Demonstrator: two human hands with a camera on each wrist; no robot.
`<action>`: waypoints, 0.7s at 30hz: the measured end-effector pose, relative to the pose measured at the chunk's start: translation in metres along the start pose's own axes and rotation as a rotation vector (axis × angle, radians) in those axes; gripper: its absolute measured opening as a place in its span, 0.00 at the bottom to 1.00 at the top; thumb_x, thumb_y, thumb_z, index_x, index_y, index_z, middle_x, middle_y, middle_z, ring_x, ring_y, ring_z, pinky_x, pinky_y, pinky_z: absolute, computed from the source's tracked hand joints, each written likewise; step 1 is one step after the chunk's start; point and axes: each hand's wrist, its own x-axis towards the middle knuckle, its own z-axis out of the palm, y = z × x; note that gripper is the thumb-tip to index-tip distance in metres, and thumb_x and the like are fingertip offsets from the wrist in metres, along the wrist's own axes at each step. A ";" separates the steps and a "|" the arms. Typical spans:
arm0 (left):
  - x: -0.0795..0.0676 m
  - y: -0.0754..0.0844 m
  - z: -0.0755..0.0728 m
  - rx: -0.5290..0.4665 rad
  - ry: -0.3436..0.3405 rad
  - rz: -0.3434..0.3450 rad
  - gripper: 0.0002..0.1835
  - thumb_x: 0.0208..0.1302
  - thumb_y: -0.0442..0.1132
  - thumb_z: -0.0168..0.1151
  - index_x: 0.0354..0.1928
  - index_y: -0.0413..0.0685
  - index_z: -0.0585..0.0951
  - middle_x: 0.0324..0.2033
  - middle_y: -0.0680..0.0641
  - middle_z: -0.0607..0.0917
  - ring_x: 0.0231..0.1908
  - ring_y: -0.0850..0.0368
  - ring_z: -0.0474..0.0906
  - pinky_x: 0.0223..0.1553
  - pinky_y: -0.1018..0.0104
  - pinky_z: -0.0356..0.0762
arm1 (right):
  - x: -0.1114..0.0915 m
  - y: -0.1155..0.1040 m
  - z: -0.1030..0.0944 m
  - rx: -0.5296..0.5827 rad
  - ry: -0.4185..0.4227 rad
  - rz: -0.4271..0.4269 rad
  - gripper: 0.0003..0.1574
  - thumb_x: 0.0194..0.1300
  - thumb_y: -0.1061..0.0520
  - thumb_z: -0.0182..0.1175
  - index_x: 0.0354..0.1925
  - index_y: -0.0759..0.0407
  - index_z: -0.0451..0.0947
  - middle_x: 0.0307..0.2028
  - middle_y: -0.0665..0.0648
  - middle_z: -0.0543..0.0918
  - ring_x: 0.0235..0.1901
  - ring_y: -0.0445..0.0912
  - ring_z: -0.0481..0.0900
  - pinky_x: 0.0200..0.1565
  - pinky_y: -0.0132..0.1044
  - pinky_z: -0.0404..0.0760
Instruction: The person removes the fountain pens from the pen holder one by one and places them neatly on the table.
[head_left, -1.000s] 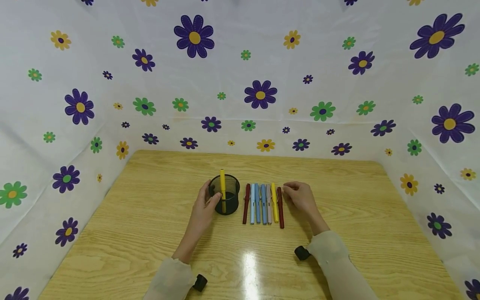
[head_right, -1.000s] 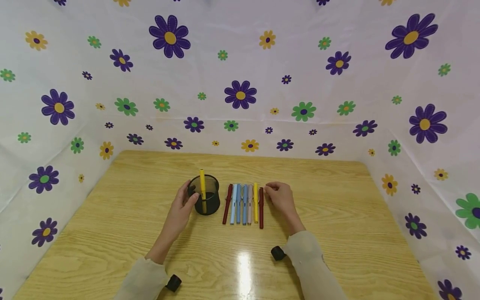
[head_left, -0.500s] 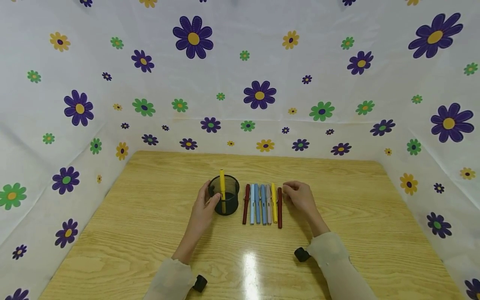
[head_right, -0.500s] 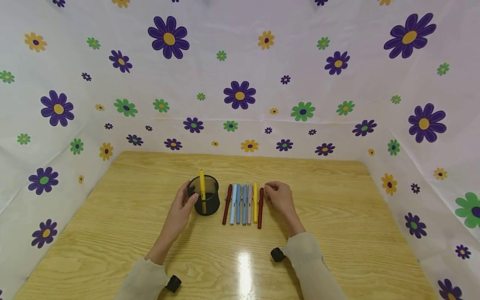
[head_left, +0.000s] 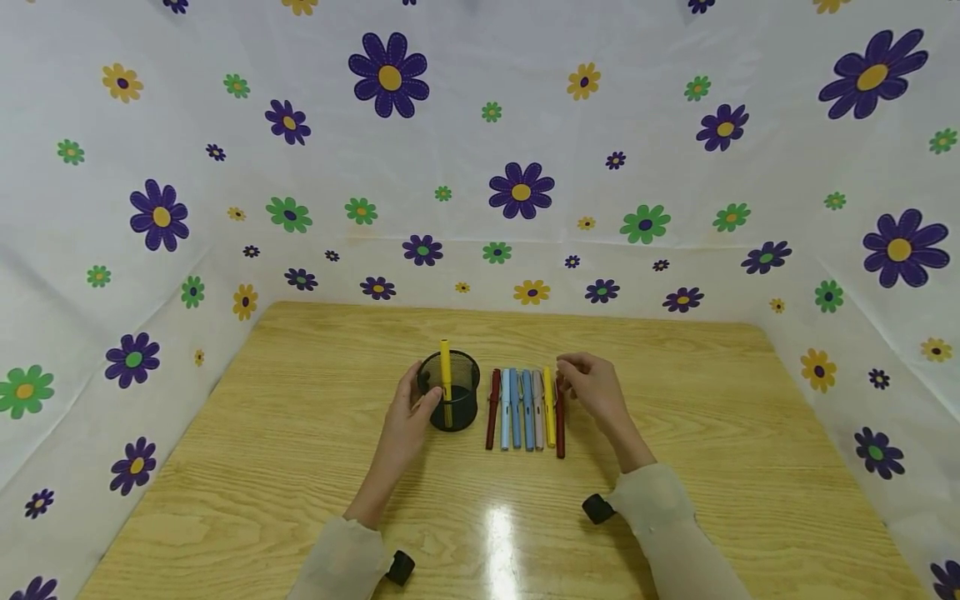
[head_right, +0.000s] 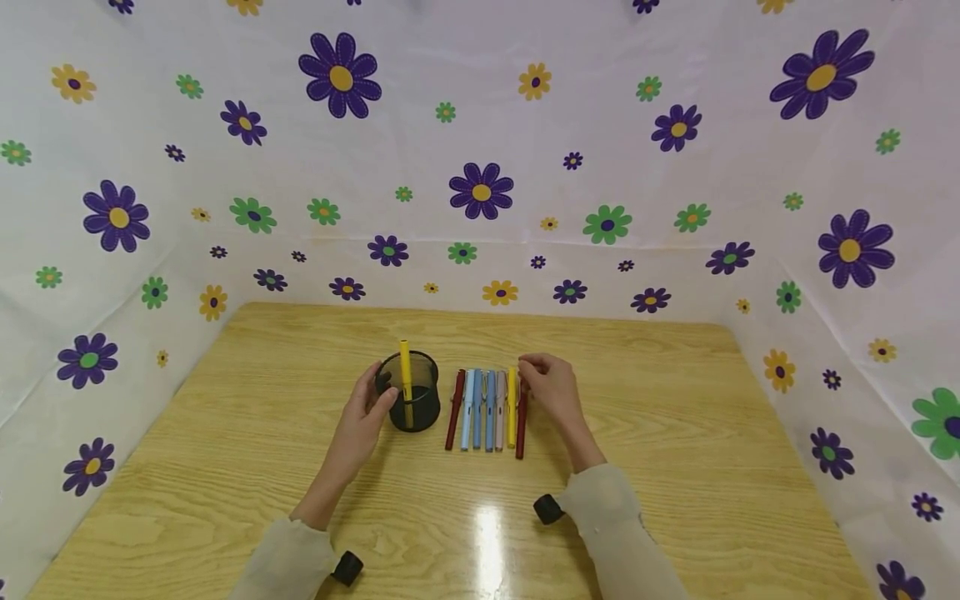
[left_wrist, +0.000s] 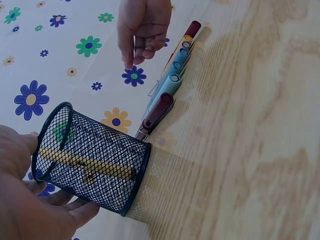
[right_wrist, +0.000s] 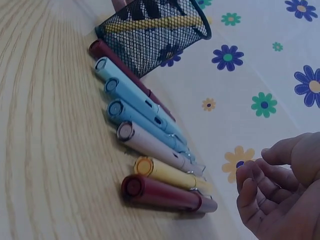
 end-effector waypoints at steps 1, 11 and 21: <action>-0.002 0.006 0.000 -0.001 -0.002 -0.002 0.35 0.82 0.41 0.54 0.80 0.35 0.52 0.76 0.28 0.56 0.75 0.33 0.55 0.73 0.37 0.57 | 0.000 -0.001 0.001 0.001 -0.005 -0.008 0.22 0.79 0.58 0.57 0.60 0.74 0.78 0.43 0.72 0.84 0.36 0.56 0.82 0.34 0.38 0.82; 0.004 -0.012 0.000 0.002 0.004 0.008 0.37 0.81 0.44 0.54 0.81 0.38 0.52 0.77 0.30 0.55 0.76 0.35 0.55 0.73 0.38 0.58 | -0.002 -0.019 0.021 0.034 -0.062 -0.046 0.22 0.79 0.57 0.57 0.61 0.72 0.78 0.48 0.73 0.84 0.42 0.64 0.82 0.39 0.42 0.85; 0.005 -0.012 0.000 0.027 0.005 0.010 0.36 0.82 0.45 0.54 0.81 0.38 0.52 0.78 0.30 0.54 0.76 0.34 0.55 0.73 0.38 0.58 | 0.001 -0.040 0.046 0.045 -0.118 -0.136 0.18 0.78 0.57 0.58 0.58 0.68 0.82 0.44 0.69 0.85 0.42 0.66 0.82 0.38 0.44 0.85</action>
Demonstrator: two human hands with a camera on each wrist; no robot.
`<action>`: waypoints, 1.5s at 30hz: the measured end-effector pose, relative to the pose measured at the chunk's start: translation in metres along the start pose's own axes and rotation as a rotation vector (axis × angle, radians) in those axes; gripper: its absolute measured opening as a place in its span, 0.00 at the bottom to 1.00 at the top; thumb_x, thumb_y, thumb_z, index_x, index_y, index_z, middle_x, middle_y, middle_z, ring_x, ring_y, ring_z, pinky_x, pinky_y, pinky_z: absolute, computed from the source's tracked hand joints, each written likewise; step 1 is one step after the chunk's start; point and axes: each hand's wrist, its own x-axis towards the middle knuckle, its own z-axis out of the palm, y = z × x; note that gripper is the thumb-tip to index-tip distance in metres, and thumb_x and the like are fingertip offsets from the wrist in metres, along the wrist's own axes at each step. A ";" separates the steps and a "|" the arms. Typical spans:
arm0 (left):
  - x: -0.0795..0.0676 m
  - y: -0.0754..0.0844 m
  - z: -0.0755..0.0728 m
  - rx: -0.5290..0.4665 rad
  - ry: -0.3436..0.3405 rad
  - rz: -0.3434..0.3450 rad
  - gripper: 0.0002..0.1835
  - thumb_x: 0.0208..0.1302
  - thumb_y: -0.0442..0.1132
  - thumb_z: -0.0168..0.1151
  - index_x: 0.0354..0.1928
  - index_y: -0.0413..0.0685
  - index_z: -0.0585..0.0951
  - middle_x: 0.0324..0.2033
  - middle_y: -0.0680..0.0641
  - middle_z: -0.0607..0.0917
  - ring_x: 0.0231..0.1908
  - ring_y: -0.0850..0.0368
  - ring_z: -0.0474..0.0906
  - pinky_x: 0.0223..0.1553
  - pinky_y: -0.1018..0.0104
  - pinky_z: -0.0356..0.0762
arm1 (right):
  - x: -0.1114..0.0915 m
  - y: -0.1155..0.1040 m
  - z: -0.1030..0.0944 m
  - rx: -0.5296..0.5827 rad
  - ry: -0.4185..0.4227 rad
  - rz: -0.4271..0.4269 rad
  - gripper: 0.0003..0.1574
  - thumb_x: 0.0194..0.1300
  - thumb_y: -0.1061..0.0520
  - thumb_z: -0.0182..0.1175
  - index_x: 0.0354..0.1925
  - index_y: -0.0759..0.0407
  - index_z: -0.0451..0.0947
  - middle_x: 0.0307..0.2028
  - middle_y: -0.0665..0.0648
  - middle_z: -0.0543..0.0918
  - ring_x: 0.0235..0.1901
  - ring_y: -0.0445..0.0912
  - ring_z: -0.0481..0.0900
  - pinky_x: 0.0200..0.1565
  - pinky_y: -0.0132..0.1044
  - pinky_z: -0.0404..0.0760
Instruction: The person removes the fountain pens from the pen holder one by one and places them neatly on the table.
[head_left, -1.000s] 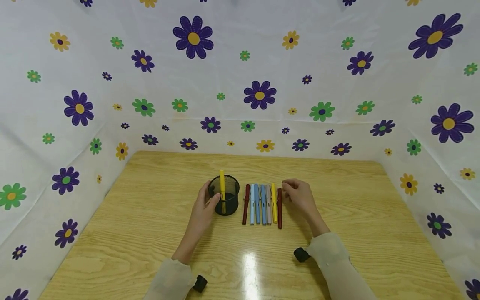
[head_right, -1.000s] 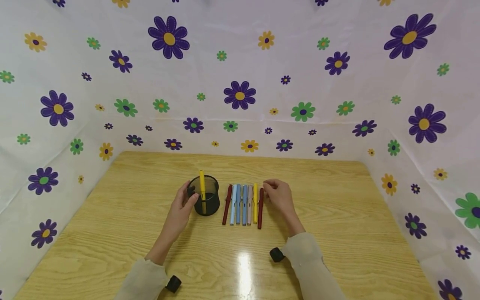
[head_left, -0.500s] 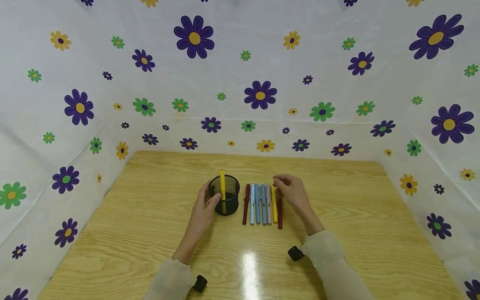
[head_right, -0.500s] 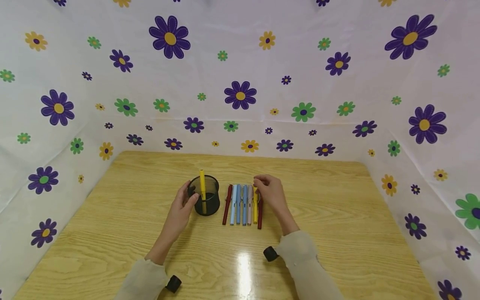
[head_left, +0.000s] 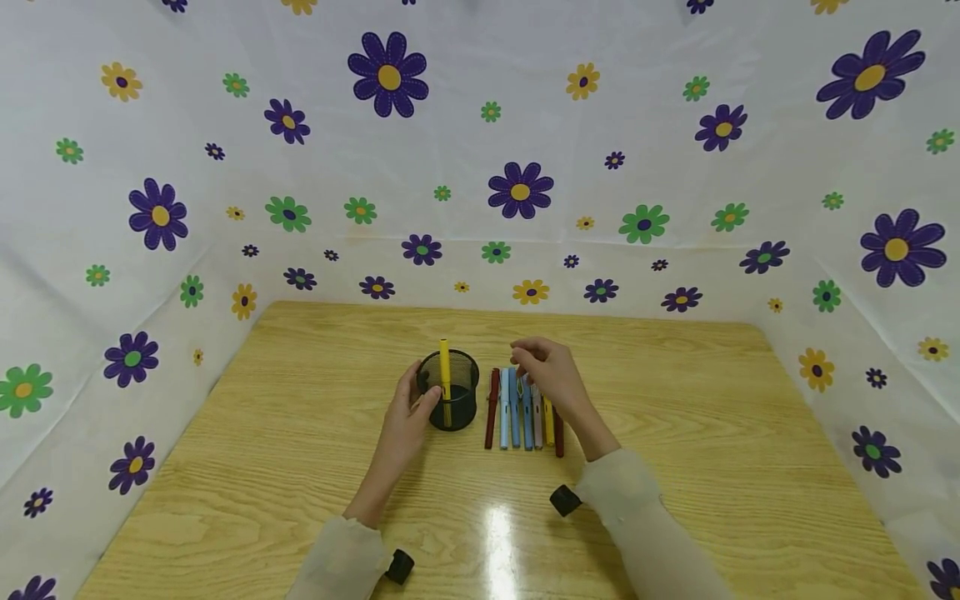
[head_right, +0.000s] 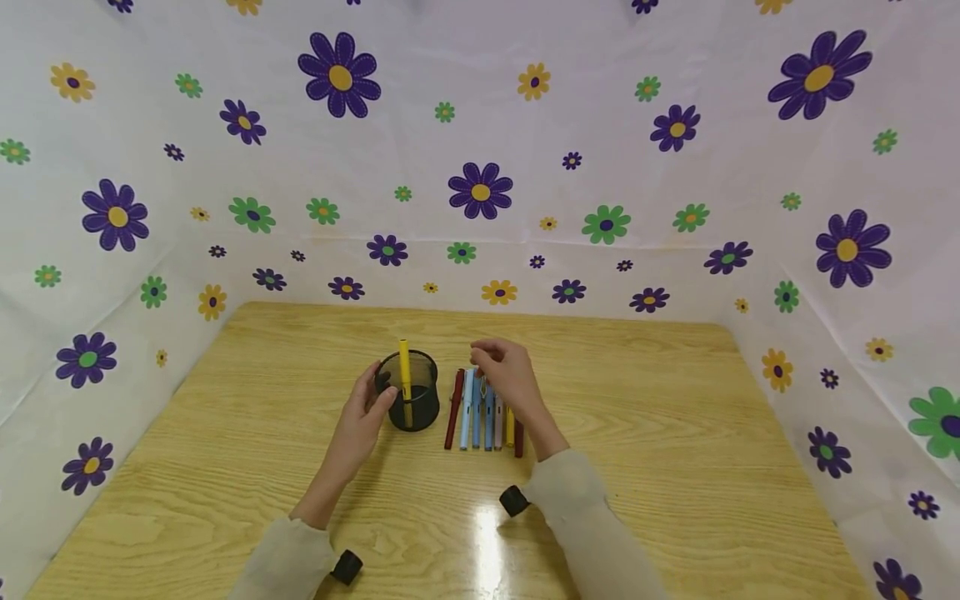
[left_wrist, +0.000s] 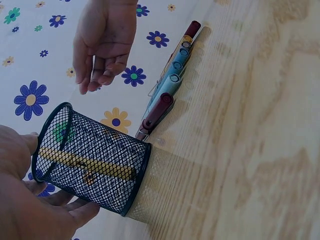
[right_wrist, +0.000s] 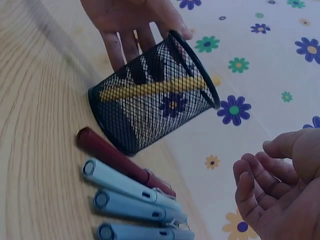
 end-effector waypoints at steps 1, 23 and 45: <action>0.000 0.000 0.000 -0.001 0.000 0.001 0.36 0.82 0.45 0.54 0.81 0.38 0.52 0.78 0.30 0.54 0.76 0.34 0.55 0.73 0.38 0.58 | 0.001 -0.002 0.003 0.003 -0.005 -0.008 0.18 0.78 0.57 0.58 0.58 0.68 0.82 0.44 0.68 0.85 0.42 0.66 0.82 0.38 0.45 0.85; 0.001 0.002 0.000 -0.054 -0.013 0.016 0.37 0.82 0.42 0.54 0.81 0.35 0.50 0.77 0.31 0.57 0.76 0.36 0.55 0.73 0.38 0.57 | 0.022 -0.020 0.056 -0.116 -0.066 -0.117 0.21 0.77 0.52 0.61 0.59 0.64 0.82 0.51 0.59 0.86 0.49 0.54 0.83 0.52 0.50 0.83; -0.002 0.005 -0.001 -0.027 -0.004 -0.019 0.36 0.82 0.43 0.53 0.81 0.38 0.51 0.78 0.29 0.53 0.76 0.33 0.52 0.73 0.37 0.57 | 0.030 -0.024 0.089 -0.191 -0.077 -0.126 0.20 0.73 0.54 0.66 0.55 0.68 0.83 0.46 0.62 0.86 0.46 0.54 0.84 0.48 0.46 0.85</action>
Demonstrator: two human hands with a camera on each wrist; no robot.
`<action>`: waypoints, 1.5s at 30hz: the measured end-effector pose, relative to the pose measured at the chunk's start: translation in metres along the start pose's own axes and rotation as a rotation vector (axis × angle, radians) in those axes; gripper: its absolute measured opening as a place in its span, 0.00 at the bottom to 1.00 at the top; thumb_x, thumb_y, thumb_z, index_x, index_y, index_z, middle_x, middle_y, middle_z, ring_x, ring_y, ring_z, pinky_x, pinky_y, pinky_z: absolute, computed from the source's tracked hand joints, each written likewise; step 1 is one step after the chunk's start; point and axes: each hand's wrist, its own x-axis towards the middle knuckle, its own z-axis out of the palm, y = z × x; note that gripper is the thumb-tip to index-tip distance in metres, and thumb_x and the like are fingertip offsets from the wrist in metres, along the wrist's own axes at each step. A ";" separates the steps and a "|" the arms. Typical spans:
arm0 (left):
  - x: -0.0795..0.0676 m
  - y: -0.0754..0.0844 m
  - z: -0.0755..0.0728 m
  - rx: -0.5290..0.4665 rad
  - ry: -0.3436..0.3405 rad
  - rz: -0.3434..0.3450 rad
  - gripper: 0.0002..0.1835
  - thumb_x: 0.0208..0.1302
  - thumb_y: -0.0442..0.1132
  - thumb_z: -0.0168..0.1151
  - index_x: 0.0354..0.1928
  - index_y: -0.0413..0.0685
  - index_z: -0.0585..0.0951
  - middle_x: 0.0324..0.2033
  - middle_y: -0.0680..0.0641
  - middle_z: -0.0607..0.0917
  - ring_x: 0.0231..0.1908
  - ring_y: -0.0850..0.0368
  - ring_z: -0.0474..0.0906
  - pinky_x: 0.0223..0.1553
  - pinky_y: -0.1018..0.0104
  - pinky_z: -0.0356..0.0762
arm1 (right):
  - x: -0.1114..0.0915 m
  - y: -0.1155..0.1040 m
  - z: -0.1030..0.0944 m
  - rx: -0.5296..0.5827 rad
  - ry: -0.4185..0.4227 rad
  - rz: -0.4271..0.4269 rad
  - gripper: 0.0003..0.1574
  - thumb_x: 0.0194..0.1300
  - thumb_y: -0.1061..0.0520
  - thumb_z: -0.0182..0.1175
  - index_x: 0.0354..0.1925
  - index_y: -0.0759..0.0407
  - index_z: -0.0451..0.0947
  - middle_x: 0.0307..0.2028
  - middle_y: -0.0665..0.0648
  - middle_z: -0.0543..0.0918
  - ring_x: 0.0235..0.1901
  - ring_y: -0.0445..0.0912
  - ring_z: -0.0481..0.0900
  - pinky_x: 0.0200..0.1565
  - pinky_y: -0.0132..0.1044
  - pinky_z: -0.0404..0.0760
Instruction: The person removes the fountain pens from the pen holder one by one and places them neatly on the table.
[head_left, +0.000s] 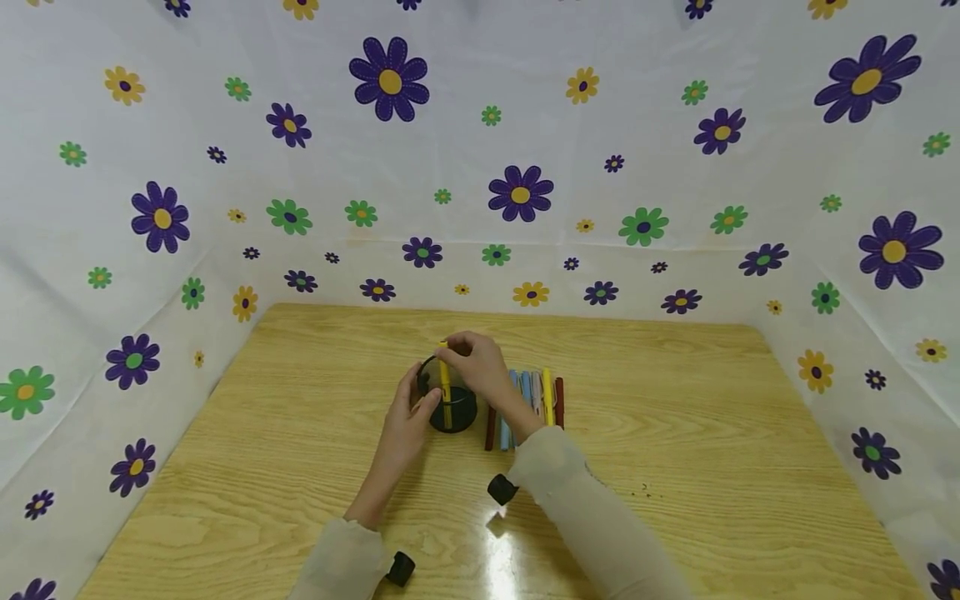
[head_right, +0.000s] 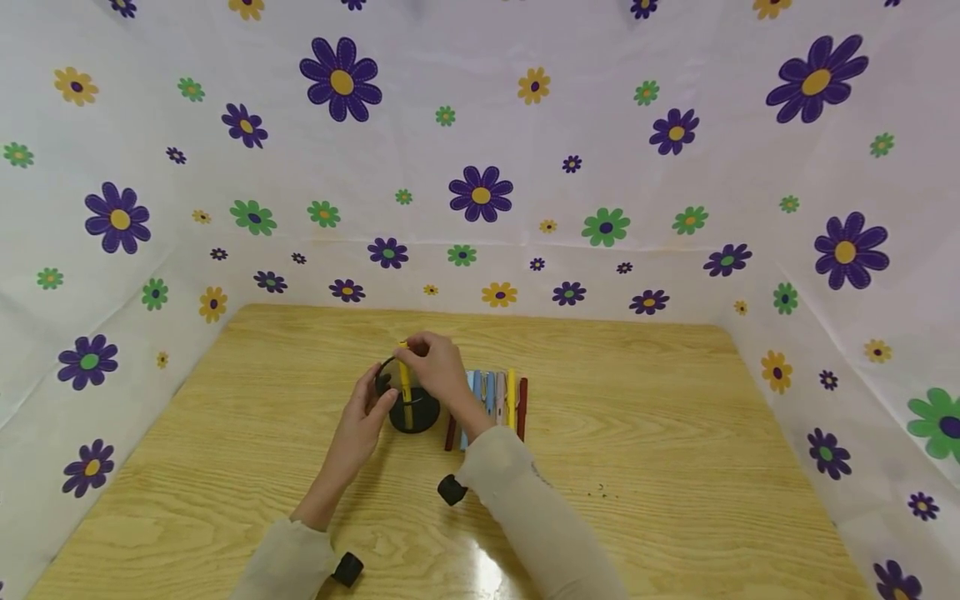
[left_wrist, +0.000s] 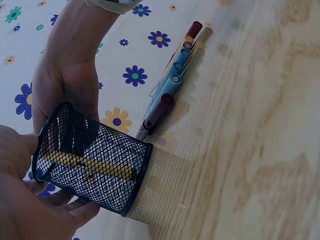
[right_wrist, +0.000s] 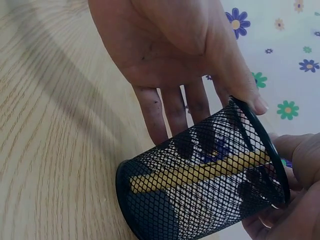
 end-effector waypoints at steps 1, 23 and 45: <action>0.000 -0.001 0.000 0.002 -0.002 0.002 0.36 0.82 0.44 0.53 0.81 0.38 0.51 0.78 0.30 0.53 0.76 0.33 0.52 0.73 0.37 0.56 | 0.000 0.000 0.001 -0.008 0.002 0.002 0.20 0.73 0.54 0.66 0.55 0.68 0.83 0.46 0.62 0.87 0.46 0.54 0.84 0.48 0.46 0.85; 0.001 -0.004 0.001 0.024 0.014 0.027 0.37 0.81 0.43 0.55 0.81 0.38 0.52 0.77 0.30 0.58 0.75 0.34 0.57 0.72 0.35 0.59 | -0.014 0.001 -0.018 0.023 0.159 -0.060 0.18 0.76 0.56 0.60 0.54 0.67 0.86 0.41 0.62 0.88 0.39 0.53 0.84 0.42 0.47 0.85; 0.001 -0.004 0.000 0.031 0.013 0.021 0.37 0.81 0.46 0.55 0.81 0.40 0.53 0.77 0.31 0.58 0.76 0.35 0.57 0.73 0.38 0.58 | -0.028 -0.004 -0.066 0.272 0.260 -0.068 0.20 0.80 0.57 0.56 0.61 0.68 0.81 0.41 0.70 0.85 0.42 0.64 0.85 0.48 0.47 0.87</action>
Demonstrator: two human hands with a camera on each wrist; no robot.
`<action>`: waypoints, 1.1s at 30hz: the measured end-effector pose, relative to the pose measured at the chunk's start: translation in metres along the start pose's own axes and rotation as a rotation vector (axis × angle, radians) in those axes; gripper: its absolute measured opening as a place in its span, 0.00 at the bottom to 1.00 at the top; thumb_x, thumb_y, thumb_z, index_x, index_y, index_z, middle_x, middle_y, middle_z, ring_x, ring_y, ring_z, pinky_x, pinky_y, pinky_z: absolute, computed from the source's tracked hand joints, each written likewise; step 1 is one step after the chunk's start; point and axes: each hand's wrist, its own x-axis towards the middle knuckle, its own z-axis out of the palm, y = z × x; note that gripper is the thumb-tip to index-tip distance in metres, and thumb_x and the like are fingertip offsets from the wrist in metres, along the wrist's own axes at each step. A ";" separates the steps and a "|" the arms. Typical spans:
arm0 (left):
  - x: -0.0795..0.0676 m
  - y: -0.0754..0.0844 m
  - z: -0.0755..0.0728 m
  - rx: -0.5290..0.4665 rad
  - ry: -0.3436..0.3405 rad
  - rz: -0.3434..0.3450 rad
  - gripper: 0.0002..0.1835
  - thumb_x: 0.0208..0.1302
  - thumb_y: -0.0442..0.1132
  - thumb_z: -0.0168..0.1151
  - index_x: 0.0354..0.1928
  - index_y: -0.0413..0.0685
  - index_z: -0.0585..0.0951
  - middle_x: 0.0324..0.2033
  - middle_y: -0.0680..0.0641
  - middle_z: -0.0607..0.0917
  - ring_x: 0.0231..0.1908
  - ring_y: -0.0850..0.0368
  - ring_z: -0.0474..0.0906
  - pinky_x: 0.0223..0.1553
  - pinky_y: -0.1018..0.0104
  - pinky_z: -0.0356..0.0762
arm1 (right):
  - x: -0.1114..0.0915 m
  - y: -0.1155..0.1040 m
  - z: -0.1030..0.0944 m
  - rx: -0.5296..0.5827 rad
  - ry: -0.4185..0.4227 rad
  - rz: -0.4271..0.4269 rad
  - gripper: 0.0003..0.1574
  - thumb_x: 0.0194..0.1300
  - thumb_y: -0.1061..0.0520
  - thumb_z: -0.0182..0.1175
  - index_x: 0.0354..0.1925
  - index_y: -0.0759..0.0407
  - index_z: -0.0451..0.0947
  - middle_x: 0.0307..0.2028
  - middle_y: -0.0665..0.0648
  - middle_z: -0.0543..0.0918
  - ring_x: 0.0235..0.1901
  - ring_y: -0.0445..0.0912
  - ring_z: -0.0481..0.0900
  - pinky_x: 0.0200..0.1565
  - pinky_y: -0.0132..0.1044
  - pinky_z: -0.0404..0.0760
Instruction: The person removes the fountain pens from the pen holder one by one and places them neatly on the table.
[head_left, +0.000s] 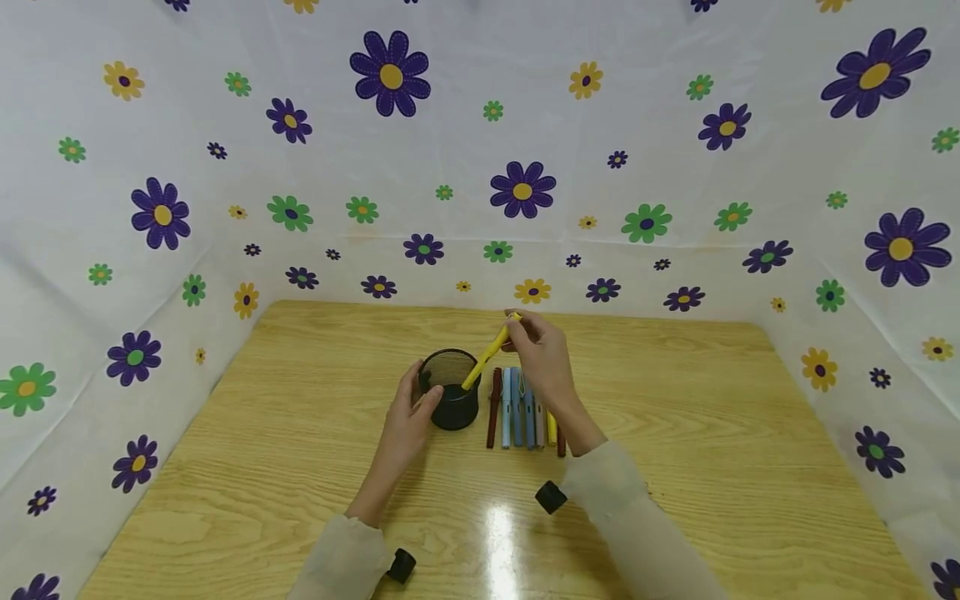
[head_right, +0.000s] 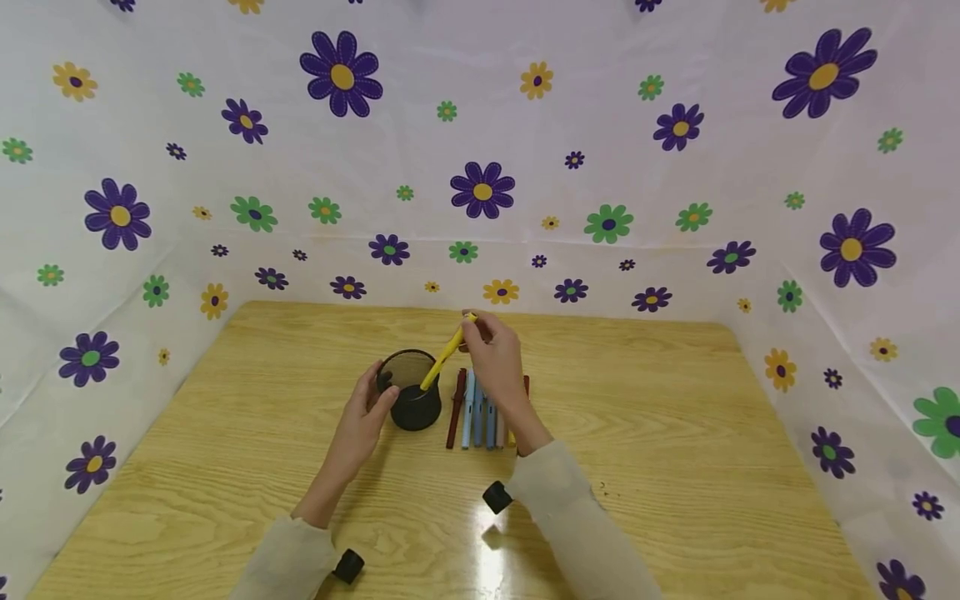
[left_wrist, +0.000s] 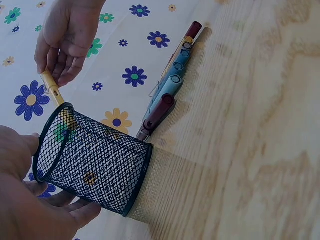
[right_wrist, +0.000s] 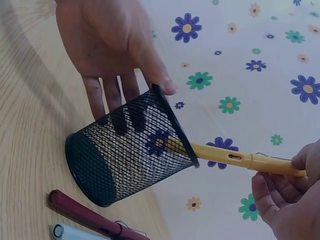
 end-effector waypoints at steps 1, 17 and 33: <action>0.000 0.000 0.000 0.002 -0.001 0.000 0.37 0.81 0.46 0.55 0.81 0.40 0.53 0.77 0.31 0.57 0.76 0.35 0.57 0.73 0.38 0.59 | -0.001 -0.001 -0.003 0.004 0.006 0.001 0.20 0.80 0.57 0.55 0.61 0.68 0.80 0.42 0.70 0.84 0.42 0.65 0.85 0.48 0.45 0.87; -0.001 0.001 0.000 0.010 -0.007 0.003 0.37 0.81 0.45 0.54 0.81 0.38 0.52 0.77 0.30 0.56 0.75 0.34 0.56 0.73 0.38 0.59 | 0.000 -0.016 -0.040 0.055 0.101 -0.011 0.20 0.79 0.59 0.55 0.61 0.69 0.80 0.45 0.69 0.84 0.37 0.43 0.84 0.49 0.43 0.87; -0.001 0.002 0.000 0.000 -0.011 -0.007 0.37 0.82 0.46 0.54 0.81 0.39 0.52 0.77 0.30 0.57 0.75 0.34 0.57 0.73 0.37 0.57 | -0.009 -0.009 -0.077 0.026 0.135 0.026 0.20 0.79 0.60 0.56 0.61 0.71 0.79 0.41 0.64 0.84 0.34 0.41 0.85 0.47 0.39 0.87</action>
